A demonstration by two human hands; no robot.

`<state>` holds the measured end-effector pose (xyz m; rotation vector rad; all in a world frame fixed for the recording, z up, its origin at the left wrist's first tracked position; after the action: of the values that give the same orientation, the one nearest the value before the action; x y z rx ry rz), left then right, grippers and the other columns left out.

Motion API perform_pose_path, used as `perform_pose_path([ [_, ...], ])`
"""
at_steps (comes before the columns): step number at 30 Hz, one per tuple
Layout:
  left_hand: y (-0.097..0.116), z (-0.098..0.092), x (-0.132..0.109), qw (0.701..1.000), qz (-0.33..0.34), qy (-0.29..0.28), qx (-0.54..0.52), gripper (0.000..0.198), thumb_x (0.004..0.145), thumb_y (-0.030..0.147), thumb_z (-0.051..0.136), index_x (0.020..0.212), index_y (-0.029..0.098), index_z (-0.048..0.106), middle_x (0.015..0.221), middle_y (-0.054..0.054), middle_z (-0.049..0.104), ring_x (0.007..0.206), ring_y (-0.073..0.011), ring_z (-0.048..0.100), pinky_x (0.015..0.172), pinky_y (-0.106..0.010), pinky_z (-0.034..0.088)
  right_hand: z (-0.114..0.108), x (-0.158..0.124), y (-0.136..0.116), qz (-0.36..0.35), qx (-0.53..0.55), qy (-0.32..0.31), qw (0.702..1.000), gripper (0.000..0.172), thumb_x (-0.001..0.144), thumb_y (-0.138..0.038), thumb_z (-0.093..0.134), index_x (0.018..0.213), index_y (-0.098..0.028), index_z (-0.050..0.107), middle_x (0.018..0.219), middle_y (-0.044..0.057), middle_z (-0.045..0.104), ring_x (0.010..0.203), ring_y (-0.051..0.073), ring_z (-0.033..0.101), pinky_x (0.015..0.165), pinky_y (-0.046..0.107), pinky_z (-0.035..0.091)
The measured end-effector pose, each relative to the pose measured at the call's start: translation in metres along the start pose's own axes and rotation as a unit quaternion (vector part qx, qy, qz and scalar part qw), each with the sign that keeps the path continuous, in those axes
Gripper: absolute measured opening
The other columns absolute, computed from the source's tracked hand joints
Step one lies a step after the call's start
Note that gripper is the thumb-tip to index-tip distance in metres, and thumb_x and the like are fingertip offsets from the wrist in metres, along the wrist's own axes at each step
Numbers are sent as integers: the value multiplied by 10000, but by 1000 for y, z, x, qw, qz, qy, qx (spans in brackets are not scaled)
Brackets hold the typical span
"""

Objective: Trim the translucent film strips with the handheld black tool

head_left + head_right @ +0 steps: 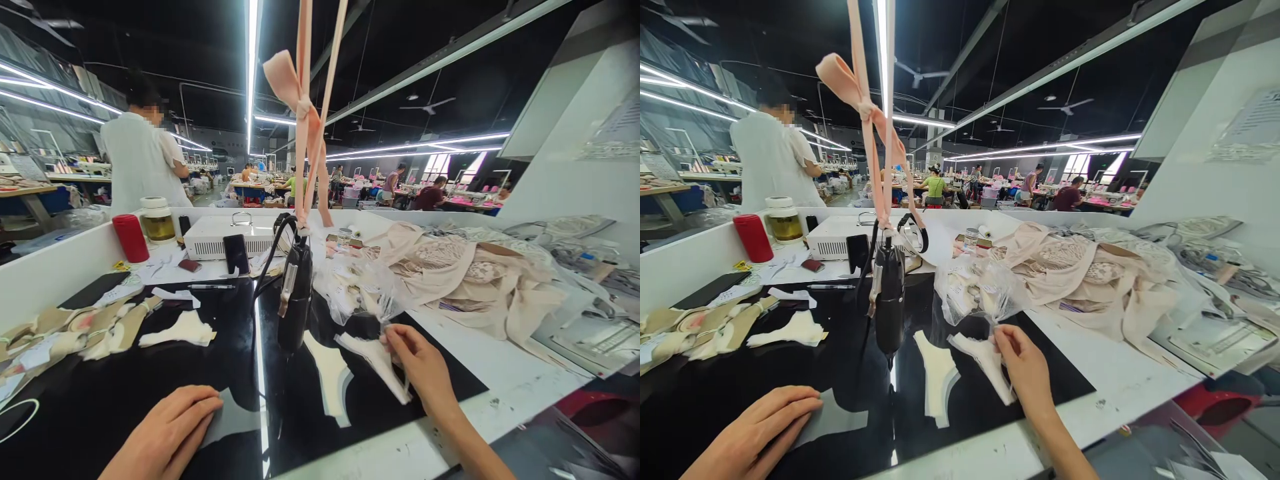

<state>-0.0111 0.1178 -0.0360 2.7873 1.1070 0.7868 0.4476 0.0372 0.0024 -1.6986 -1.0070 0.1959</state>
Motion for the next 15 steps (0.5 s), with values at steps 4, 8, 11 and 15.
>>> perform_pose_path([
  [4,-5,3,-2,1000,1,-3,-2,310,1036,386,548,1309,420,689,1354,26,696,1209,-229,709,1068,-370,561,-11,5,5,48,100,67,992,534,811,-712,667,905,-187,632,630,-8,629,501,150,552,498,276,455],
  [8,-9,4,-2,1000,7,-13,5,333,1036,342,542,1329,420,681,1372,24,688,1219,-233,705,1071,-375,557,-15,0,-7,55,179,100,977,554,808,-745,674,964,-223,572,578,-91,480,436,96,380,426,232,362],
  [11,-5,-2,1,1000,11,1,-7,341,1023,329,560,1331,402,686,1366,15,696,1206,-239,713,1060,-364,564,-6,-20,-26,58,196,68,977,491,856,-688,684,990,-222,612,542,-103,413,440,89,326,406,207,292],
  [15,20,-12,12,996,5,13,-87,318,990,332,619,1281,422,712,1281,34,736,1117,-201,749,1016,-281,581,31,-70,-64,41,198,-37,979,429,840,-627,740,867,-201,696,508,-93,370,454,87,330,439,211,302],
])
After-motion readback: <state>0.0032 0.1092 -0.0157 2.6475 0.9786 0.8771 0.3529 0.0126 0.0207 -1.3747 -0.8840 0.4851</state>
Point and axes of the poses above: each hand's wrist, its own x-axis towards the middle knuckle, its own z-axis out of the palm, y = z × x, the point moved 6 cm from there along x, towards the middle knuckle
